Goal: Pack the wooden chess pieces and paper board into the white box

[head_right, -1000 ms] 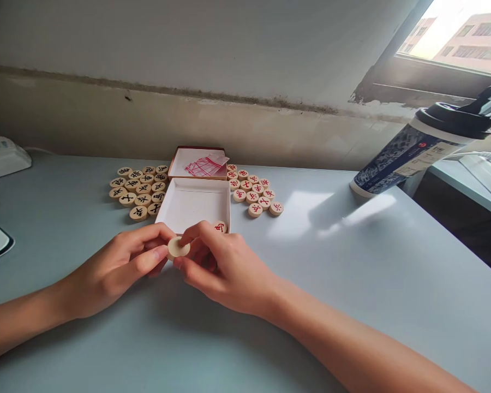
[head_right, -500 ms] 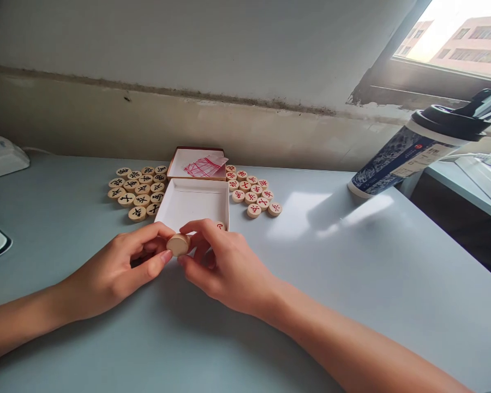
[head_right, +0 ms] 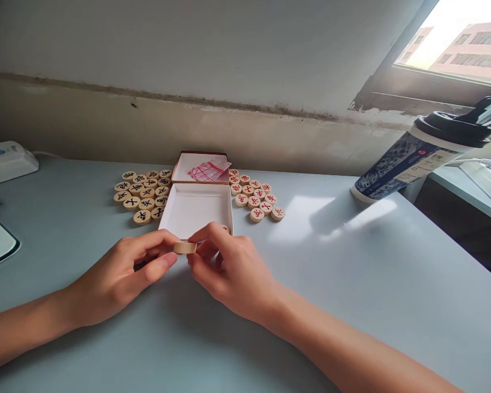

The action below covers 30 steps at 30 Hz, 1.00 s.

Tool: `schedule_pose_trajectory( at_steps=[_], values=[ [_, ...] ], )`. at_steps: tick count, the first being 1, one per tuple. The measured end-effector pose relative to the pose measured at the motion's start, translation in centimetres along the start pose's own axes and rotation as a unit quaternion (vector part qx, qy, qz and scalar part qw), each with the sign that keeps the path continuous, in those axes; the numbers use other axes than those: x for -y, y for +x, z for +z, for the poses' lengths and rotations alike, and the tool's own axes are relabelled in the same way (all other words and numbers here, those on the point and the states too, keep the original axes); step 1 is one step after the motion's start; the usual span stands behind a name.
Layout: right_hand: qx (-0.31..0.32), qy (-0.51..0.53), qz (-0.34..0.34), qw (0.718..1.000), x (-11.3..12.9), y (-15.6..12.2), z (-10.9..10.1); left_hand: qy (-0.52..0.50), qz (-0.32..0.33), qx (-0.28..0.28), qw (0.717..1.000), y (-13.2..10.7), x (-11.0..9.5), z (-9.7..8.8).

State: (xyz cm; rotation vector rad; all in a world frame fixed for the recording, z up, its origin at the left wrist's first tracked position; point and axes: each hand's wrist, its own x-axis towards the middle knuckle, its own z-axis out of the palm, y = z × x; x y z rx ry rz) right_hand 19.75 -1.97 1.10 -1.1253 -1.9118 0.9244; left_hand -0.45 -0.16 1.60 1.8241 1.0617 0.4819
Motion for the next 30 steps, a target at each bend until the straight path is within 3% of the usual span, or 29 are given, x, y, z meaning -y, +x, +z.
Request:
schedule_pose_trajectory(
  at_steps=[8,19,25,30],
  values=[
    [0.028,0.014,-0.025,0.999,-0.1,0.0,0.0,-0.032,-0.059,0.033,0.997,0.2,-0.4,-0.3],
    [0.028,0.028,-0.015,0.999,-0.2,0.1,0.1,-0.045,-0.027,0.025,0.998,0.3,0.7,0.3],
    [-0.003,-0.050,-0.042,0.998,-0.4,-0.1,0.2,-0.052,-0.032,0.007,0.998,0.4,0.9,0.3],
    [-0.093,-0.175,-0.124,0.972,-0.8,-0.3,0.3,-0.069,-0.037,0.004,0.997,0.3,0.8,0.2]
  ],
)
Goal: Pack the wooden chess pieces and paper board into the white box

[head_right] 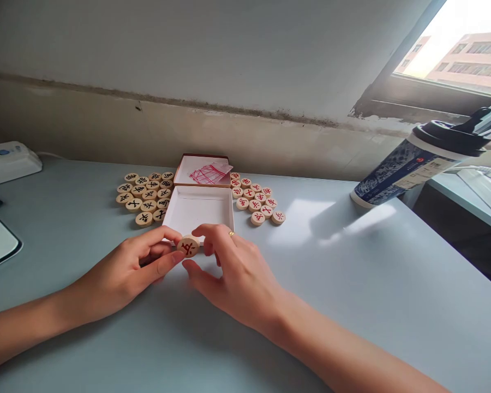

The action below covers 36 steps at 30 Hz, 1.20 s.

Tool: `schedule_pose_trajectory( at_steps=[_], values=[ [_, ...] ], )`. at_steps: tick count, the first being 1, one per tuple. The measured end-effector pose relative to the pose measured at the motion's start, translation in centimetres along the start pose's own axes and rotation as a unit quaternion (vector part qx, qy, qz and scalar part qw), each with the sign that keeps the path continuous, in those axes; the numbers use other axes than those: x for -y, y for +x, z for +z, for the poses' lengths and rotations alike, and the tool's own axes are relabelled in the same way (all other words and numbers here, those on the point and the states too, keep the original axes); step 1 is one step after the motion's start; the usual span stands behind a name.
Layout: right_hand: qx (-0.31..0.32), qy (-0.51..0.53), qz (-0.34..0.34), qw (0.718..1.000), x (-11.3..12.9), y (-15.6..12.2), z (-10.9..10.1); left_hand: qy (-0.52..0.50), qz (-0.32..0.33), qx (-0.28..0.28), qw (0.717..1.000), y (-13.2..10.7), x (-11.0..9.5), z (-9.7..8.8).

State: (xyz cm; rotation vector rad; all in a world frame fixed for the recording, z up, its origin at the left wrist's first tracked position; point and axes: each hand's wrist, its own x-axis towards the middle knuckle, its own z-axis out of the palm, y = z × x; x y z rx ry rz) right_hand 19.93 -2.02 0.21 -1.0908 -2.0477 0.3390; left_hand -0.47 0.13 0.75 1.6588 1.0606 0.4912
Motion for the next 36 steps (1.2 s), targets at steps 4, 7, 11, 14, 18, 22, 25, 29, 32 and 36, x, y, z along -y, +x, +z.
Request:
schedule_pose_trajectory(
  at_steps=[4,7,11,14,18,22,25,29,32,36],
  values=[
    [-0.038,-0.026,-0.067,0.997,-0.2,0.1,-0.1,-0.004,-0.004,0.002,1.000,0.0,0.2,-0.1],
    [-0.005,-0.028,-0.095,0.995,-0.3,0.3,-0.1,-0.003,0.005,0.011,1.000,0.1,0.4,-0.1],
    [-0.005,-0.026,-0.105,0.994,-0.5,0.5,-0.1,0.007,0.018,0.011,1.000,0.2,0.3,-0.1],
    [-0.020,-0.048,-0.095,0.994,-0.8,0.6,-0.1,0.047,0.047,-0.016,0.998,0.0,0.3,0.0],
    [-0.023,-0.089,-0.061,0.994,-1.5,0.9,-0.2,0.163,0.159,-0.055,0.972,-0.4,0.6,0.6],
    [0.024,-0.124,-0.024,0.992,-1.9,1.0,-0.1,0.289,0.286,-0.096,0.909,-0.6,1.1,1.0],
    [0.040,-0.145,-0.013,0.988,-1.8,1.0,-0.1,0.308,0.277,-0.098,0.905,-0.5,1.2,1.0],
    [0.041,-0.147,-0.014,0.988,-1.7,0.9,-0.1,0.327,0.266,-0.105,0.901,-0.4,1.1,0.9],
    [0.066,-0.143,-0.003,0.988,-1.6,0.8,-0.1,0.338,0.257,-0.126,0.896,-0.4,1.1,0.9],
    [0.086,-0.160,0.007,0.983,-1.6,0.7,-0.2,0.346,0.243,-0.145,0.895,-0.3,1.1,1.0]
  ],
)
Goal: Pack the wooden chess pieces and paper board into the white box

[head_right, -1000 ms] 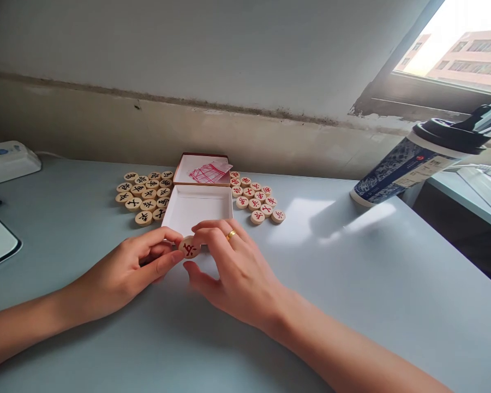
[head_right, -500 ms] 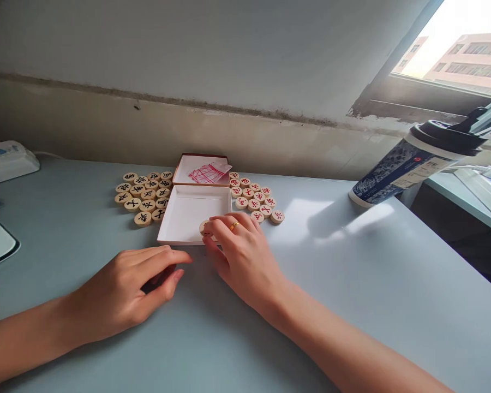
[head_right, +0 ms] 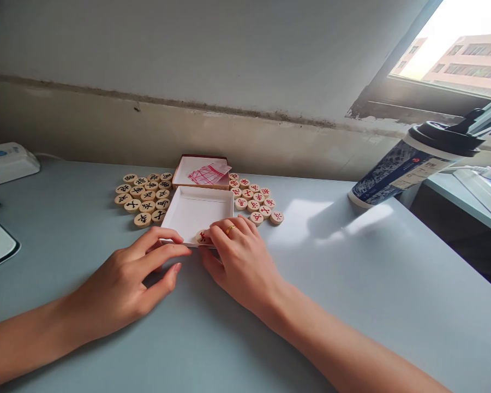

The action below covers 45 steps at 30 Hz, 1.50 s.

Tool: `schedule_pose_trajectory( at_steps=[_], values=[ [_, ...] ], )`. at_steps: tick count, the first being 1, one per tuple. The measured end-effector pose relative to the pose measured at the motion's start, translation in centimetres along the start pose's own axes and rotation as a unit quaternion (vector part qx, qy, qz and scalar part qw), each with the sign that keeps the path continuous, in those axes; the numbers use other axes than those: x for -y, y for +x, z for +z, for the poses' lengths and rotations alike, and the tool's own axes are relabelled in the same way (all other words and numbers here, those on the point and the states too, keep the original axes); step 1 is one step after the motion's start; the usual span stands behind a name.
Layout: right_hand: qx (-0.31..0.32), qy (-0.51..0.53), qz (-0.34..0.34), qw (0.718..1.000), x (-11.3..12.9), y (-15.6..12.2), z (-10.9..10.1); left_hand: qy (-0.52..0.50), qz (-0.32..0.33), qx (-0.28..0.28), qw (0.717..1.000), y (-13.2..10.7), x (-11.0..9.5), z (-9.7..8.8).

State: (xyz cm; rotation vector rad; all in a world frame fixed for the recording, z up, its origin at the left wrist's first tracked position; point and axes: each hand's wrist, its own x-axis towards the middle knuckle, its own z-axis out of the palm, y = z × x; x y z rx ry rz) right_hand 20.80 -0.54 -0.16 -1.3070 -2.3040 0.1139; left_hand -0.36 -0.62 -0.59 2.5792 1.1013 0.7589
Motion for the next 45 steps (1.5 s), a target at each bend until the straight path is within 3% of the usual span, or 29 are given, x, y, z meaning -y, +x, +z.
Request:
schedule_pose_trajectory(
  at_steps=[9,12,15,18,21,25,29,34,37,40,45],
  values=[
    [-0.017,-0.063,-0.067,0.996,0.1,0.1,-0.3,0.078,0.004,0.019,0.997,-0.2,-0.2,0.1],
    [-0.055,-0.106,-0.061,0.991,0.1,0.1,-0.7,0.084,0.003,0.024,0.996,-0.2,-0.2,0.1],
    [-0.091,-0.218,-0.016,0.971,-0.1,-0.1,-1.3,0.090,0.005,0.027,0.996,-0.2,-0.2,0.1],
    [-0.041,-0.306,0.040,0.950,-0.3,-0.4,-1.6,0.095,0.005,0.030,0.995,-0.3,-0.1,0.2],
    [0.032,-0.334,0.050,0.941,-0.4,-0.7,-1.6,0.092,0.003,0.024,0.995,-0.4,0.0,0.2],
    [0.021,-0.348,0.022,0.937,-0.1,-0.9,-1.7,0.025,0.031,0.001,0.999,-0.5,-0.1,-0.1],
    [0.023,-0.347,0.008,0.938,0.0,-1.3,-1.9,-0.031,0.085,0.008,0.996,-0.1,-0.2,-0.2],
    [0.030,-0.342,-0.014,0.939,0.0,-1.4,-1.9,-0.059,0.096,0.036,0.993,-0.1,-0.2,-0.2],
    [-0.020,-0.310,-0.036,0.950,0.6,-1.0,-2.4,-0.108,0.048,0.058,0.991,-0.2,-0.1,-0.5],
    [-0.068,-0.215,-0.091,0.970,1.4,-0.7,-2.8,-0.185,-0.049,0.115,0.975,-0.1,0.0,-1.0],
    [-0.062,-0.027,-0.177,0.982,2.1,-0.8,-2.1,-0.244,-0.094,0.165,0.951,0.6,0.0,-1.5]
  ],
)
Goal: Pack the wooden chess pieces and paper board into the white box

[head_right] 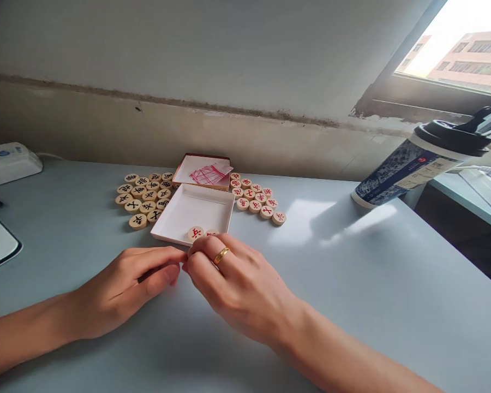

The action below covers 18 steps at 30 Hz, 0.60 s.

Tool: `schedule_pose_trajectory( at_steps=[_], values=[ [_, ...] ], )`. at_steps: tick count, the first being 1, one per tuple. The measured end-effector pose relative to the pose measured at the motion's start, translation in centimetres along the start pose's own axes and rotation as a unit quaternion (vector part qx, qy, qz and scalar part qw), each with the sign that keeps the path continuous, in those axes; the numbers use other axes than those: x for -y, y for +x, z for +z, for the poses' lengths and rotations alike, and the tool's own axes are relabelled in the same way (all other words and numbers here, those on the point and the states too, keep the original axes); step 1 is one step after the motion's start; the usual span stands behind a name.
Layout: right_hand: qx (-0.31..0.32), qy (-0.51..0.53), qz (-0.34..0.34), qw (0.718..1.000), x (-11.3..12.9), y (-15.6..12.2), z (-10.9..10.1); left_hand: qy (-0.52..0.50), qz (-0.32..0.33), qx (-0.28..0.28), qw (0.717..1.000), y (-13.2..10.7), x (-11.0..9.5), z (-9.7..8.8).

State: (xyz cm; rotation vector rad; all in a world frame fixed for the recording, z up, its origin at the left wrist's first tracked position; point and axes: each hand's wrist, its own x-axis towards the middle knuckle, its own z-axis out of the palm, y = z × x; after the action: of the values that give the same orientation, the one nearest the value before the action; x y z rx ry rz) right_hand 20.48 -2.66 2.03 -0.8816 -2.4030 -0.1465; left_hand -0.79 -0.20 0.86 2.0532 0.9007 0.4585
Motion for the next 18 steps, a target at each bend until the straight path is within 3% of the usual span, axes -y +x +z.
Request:
schedule_pose_trajectory(
  at_steps=[3,7,10,12,15,18],
  values=[
    [-0.021,0.083,0.005,0.996,0.18,-0.27,0.72,-0.032,-0.023,0.013,0.999,0.25,-0.29,-0.01],
    [-0.017,0.113,0.015,0.993,0.39,-0.44,1.11,-0.114,-0.073,0.023,0.991,0.39,-0.55,-0.03],
    [-0.018,0.175,0.056,0.983,0.43,-0.29,1.14,-0.155,-0.090,0.023,0.984,0.40,-0.52,-0.15],
    [-0.008,0.257,0.120,0.959,0.36,-0.10,1.15,-0.166,-0.089,-0.006,0.982,0.36,-0.40,-0.24],
    [0.063,0.378,0.236,0.893,0.14,0.21,1.19,-0.177,-0.076,-0.054,0.980,0.29,-0.26,-0.35],
    [0.127,0.441,0.296,0.838,-0.06,0.50,1.18,-0.174,-0.074,-0.058,0.980,0.33,-0.28,-0.36]
  ],
)
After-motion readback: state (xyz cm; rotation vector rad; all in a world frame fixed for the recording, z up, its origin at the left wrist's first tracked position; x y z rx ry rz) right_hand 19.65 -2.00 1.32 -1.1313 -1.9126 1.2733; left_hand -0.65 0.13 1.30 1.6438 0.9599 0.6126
